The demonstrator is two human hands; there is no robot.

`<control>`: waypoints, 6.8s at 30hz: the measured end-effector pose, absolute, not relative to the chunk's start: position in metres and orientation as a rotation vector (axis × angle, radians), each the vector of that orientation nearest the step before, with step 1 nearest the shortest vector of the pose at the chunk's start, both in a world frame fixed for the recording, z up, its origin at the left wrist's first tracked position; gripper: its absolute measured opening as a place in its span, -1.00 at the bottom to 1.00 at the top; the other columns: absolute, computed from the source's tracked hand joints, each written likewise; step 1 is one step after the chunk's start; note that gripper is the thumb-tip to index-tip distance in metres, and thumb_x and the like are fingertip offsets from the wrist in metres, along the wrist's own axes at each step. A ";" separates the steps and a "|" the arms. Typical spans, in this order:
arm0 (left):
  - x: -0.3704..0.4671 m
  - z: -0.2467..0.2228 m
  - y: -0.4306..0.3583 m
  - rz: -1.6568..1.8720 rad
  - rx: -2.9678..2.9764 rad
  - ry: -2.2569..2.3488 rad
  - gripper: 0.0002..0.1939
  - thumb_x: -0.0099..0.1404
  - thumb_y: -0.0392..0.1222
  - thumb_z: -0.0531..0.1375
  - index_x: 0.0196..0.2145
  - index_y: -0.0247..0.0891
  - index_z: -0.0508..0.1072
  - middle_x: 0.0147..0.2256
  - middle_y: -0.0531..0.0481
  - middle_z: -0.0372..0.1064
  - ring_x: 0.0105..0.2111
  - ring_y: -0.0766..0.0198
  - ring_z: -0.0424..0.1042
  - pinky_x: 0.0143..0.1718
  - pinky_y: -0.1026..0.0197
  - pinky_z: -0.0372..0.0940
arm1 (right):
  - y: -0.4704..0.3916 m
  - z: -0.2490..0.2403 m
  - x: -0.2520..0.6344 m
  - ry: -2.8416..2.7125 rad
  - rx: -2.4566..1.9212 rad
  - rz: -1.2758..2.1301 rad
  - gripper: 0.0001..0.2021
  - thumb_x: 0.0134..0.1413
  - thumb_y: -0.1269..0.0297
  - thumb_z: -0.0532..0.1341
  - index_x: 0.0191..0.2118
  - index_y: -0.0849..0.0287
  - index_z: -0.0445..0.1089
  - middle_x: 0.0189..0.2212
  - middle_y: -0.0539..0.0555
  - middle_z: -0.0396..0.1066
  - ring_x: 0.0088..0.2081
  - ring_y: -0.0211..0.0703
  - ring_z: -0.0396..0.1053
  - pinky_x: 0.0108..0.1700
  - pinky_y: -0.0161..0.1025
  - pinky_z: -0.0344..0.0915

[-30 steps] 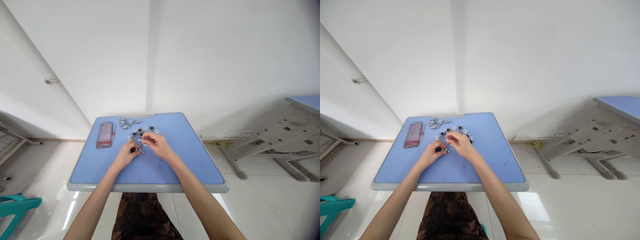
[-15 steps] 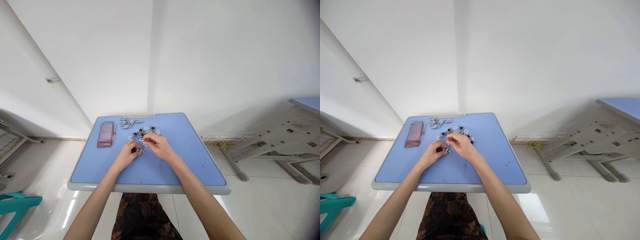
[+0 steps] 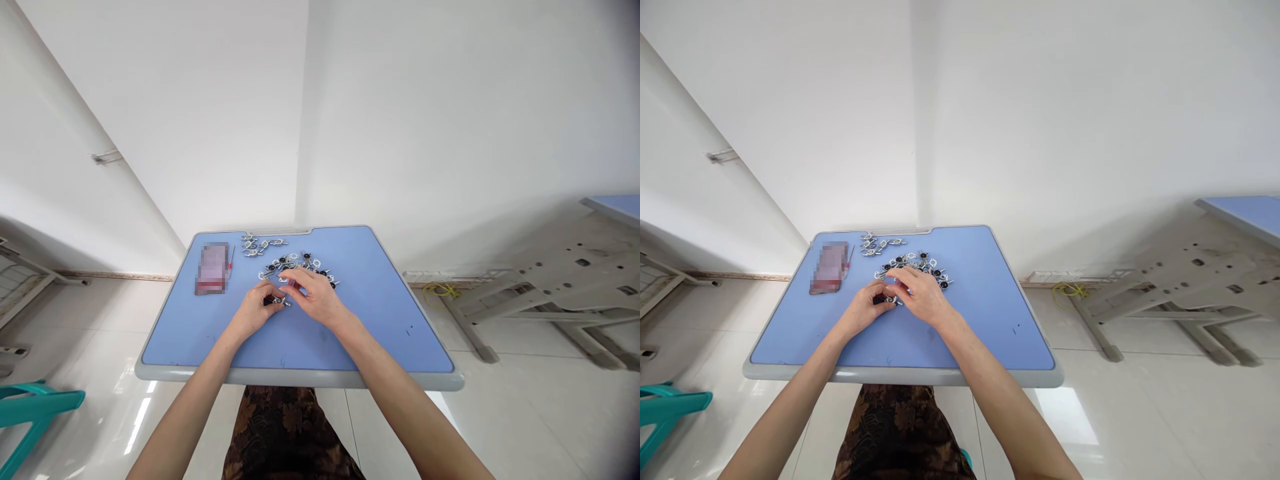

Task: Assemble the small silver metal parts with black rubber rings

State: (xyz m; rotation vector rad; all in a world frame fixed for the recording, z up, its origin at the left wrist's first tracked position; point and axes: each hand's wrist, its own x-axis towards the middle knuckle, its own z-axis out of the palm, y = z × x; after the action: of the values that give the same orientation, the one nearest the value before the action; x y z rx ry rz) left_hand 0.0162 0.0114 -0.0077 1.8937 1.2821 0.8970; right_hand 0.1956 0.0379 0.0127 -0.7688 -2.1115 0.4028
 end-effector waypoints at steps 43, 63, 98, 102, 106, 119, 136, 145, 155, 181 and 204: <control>0.016 -0.008 0.010 0.897 1.911 1.289 -0.91 0.13 -0.36 0.21 -0.36 -0.26 0.46 -0.27 -0.02 0.37 -0.30 0.24 0.37 -0.23 0.20 0.28 | 0.043 0.011 0.185 -2.095 -0.883 0.398 -0.80 0.21 0.32 0.09 -0.07 0.12 0.34 -0.30 0.10 0.46 -0.32 -0.15 0.42 -0.28 -0.23 0.32; 0.014 -0.008 0.012 0.894 2.030 1.289 -0.88 0.14 -0.38 0.23 -0.33 -0.24 0.48 -0.27 -0.03 0.39 -0.22 0.20 0.38 -0.14 0.18 0.26 | 0.043 0.020 0.192 -2.080 -0.814 0.754 -0.66 0.25 0.39 -0.03 0.11 0.08 0.22 -0.22 0.07 0.39 -0.48 -0.29 0.37 -0.29 -0.23 0.37; 0.012 -0.011 0.012 0.769 2.348 1.326 -0.84 0.25 -0.37 0.16 -0.22 -0.24 0.46 -0.19 -0.06 0.38 -0.20 0.14 0.28 -0.15 0.10 0.27 | 0.041 0.022 0.177 -2.080 -0.894 0.440 -0.91 0.18 0.31 0.12 -0.27 0.15 0.35 -0.39 0.05 0.44 -0.41 -0.22 0.34 -0.34 -0.30 0.23; 0.014 -0.013 0.012 0.774 2.415 1.295 -0.78 0.25 -0.43 0.11 -0.17 -0.26 0.43 -0.17 -0.10 0.35 -0.18 0.10 0.26 -0.15 0.07 0.27 | 0.039 0.020 0.171 -2.067 -0.945 0.378 -0.88 0.17 0.27 0.14 -0.35 0.15 0.34 -0.43 0.03 0.40 -0.46 -0.26 0.28 -0.41 -0.32 0.17; 0.013 -0.013 0.014 0.796 2.379 1.253 -0.83 0.26 -0.41 0.09 -0.22 -0.29 0.42 -0.20 -0.13 0.35 -0.17 0.09 0.28 -0.10 0.03 0.24 | 0.040 0.023 0.171 -1.983 -1.014 0.420 -0.87 0.13 0.23 0.17 -0.39 0.15 0.32 -0.49 -0.01 0.36 -0.51 -0.28 0.23 -0.42 -0.33 0.14; 0.008 -0.006 0.014 0.824 1.846 0.968 -0.76 0.27 -0.08 0.14 -0.21 -0.29 0.43 -0.23 -0.06 0.33 -0.27 0.23 0.32 -0.21 0.20 0.24 | 0.050 0.055 0.170 -2.025 -1.158 0.425 -0.76 0.05 0.10 0.24 -0.47 0.13 0.28 -0.64 -0.11 0.25 -0.59 -0.31 0.12 -0.45 -0.34 0.01; 0.016 -0.014 0.014 0.830 2.334 1.174 -0.87 0.26 -0.32 0.18 -0.23 -0.25 0.47 -0.13 -0.10 0.37 -0.05 0.11 0.30 0.01 0.05 0.23 | 0.048 0.027 0.180 -2.053 -1.071 0.528 -0.80 0.06 0.22 0.22 -0.49 0.14 0.25 -0.62 -0.08 0.28 -0.58 -0.31 0.16 -0.47 -0.34 0.09; 0.015 -0.013 0.013 0.828 2.300 1.209 -0.85 0.26 -0.27 0.18 -0.19 -0.22 0.47 -0.17 -0.07 0.36 -0.11 0.15 0.33 -0.03 0.08 0.25 | 0.038 0.036 0.195 -2.261 -0.807 0.566 -0.78 0.19 0.33 0.09 -0.06 0.11 0.33 -0.26 0.08 0.45 -0.36 -0.20 0.36 -0.30 -0.26 0.27; 0.016 -0.015 0.013 0.825 2.268 1.231 -0.86 0.26 -0.27 0.19 -0.21 -0.23 0.49 -0.23 -0.07 0.37 -0.18 0.17 0.34 -0.10 0.10 0.27 | 0.039 0.038 0.204 -2.217 -0.893 0.634 -0.89 0.15 0.26 0.13 -0.36 0.12 0.34 -0.50 -0.03 0.36 -0.48 -0.27 0.26 -0.41 -0.32 0.19; 0.026 -0.005 0.022 0.712 2.268 1.325 -0.88 0.18 -0.31 0.23 -0.29 -0.21 0.50 -0.27 -0.03 0.39 -0.21 0.15 0.37 -0.15 0.14 0.27 | 0.045 0.039 0.214 -2.093 -0.999 1.135 -0.63 0.30 0.07 -0.12 -0.38 0.13 0.27 -0.61 -0.10 0.15 -0.56 -0.30 0.21 -0.45 -0.33 0.24; 0.023 -0.018 0.028 0.762 2.270 1.150 -0.85 0.16 -0.28 0.25 -0.25 -0.21 0.48 -0.20 -0.05 0.44 -0.15 0.11 0.37 -0.08 0.07 0.22 | 0.046 0.016 0.183 -2.046 -1.059 0.402 -0.61 0.17 0.17 0.09 -0.65 0.16 0.17 -0.72 -0.09 0.11 -0.63 -0.33 0.01 -0.51 -0.32 0.00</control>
State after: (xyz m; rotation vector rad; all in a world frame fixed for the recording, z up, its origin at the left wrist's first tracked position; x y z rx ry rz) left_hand 0.0230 0.0282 -0.0176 2.2699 1.1498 0.7622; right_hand 0.1826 0.0462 0.0162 -1.0592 -2.0464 0.4024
